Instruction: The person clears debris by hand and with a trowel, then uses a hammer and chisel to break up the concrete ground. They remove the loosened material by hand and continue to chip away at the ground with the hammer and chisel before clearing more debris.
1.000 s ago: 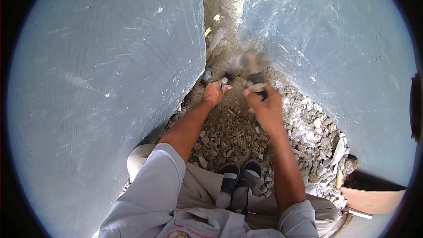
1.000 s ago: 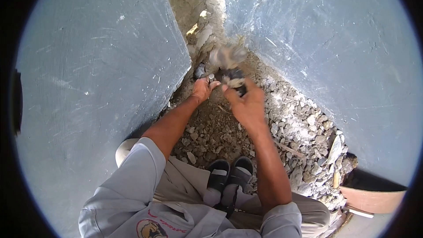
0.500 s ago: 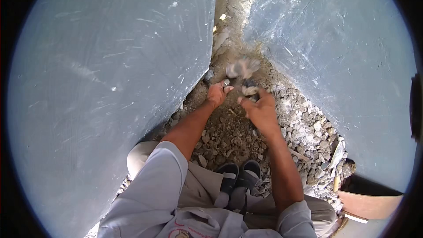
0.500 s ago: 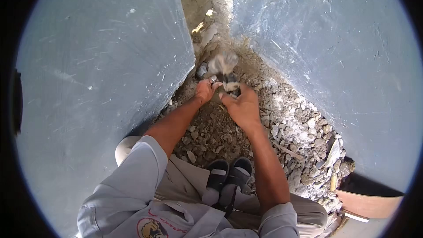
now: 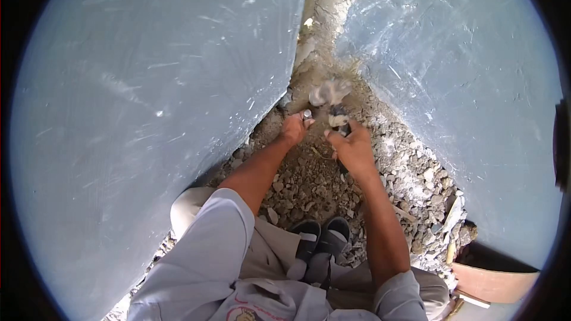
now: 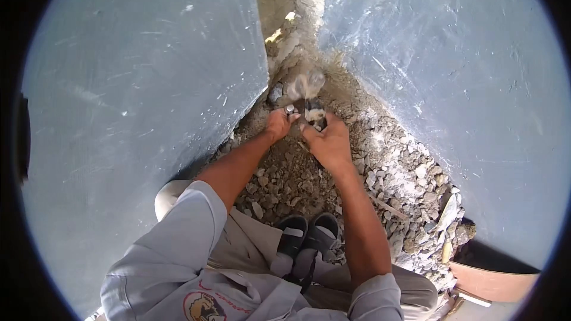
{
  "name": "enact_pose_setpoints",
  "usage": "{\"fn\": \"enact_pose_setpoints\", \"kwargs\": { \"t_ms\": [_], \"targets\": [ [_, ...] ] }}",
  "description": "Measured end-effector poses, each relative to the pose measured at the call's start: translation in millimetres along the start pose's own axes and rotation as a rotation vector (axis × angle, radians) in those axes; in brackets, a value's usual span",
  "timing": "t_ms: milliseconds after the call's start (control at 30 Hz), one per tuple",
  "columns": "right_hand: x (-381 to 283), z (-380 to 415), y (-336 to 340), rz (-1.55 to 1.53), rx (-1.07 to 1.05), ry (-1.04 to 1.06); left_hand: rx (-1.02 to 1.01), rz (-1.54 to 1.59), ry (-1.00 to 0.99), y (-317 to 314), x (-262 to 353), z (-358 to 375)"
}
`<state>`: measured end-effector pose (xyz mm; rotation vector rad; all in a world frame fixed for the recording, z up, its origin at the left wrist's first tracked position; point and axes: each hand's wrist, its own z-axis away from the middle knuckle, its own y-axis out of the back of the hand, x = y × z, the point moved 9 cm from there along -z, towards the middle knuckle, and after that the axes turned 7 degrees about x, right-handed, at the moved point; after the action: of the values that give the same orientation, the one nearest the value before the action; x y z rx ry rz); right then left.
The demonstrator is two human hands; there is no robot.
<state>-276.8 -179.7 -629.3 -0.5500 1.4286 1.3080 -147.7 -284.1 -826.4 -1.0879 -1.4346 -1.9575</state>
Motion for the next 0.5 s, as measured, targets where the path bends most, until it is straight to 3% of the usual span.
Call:
{"fn": "enact_pose_setpoints", "kwargs": {
  "t_ms": [133,200,333,400,500],
  "targets": [
    [-123.3,26.7,46.7,-0.359,0.236,0.247,-0.006,0.060,-0.018,-13.0,-17.1,-5.0],
    [-137.3,30.9,58.9,-0.149,0.432,0.559,0.013,0.053,-0.021,-10.7,-16.9,-4.8],
    [0.8,-0.9,-10.3,0.606,0.073,0.124,0.017,-0.124,-0.047,-6.8,-12.4,-4.6],
    [65.5,-7.9,-34.2,0.253,-0.139,-0.078,-0.020,-0.096,-0.006,-0.8,-4.3,3.6],
    [67.7,14.7,-4.4,0.250,-0.092,-0.238,-0.065,-0.069,-0.015,7.1,-9.3,14.1]
  ]
}}
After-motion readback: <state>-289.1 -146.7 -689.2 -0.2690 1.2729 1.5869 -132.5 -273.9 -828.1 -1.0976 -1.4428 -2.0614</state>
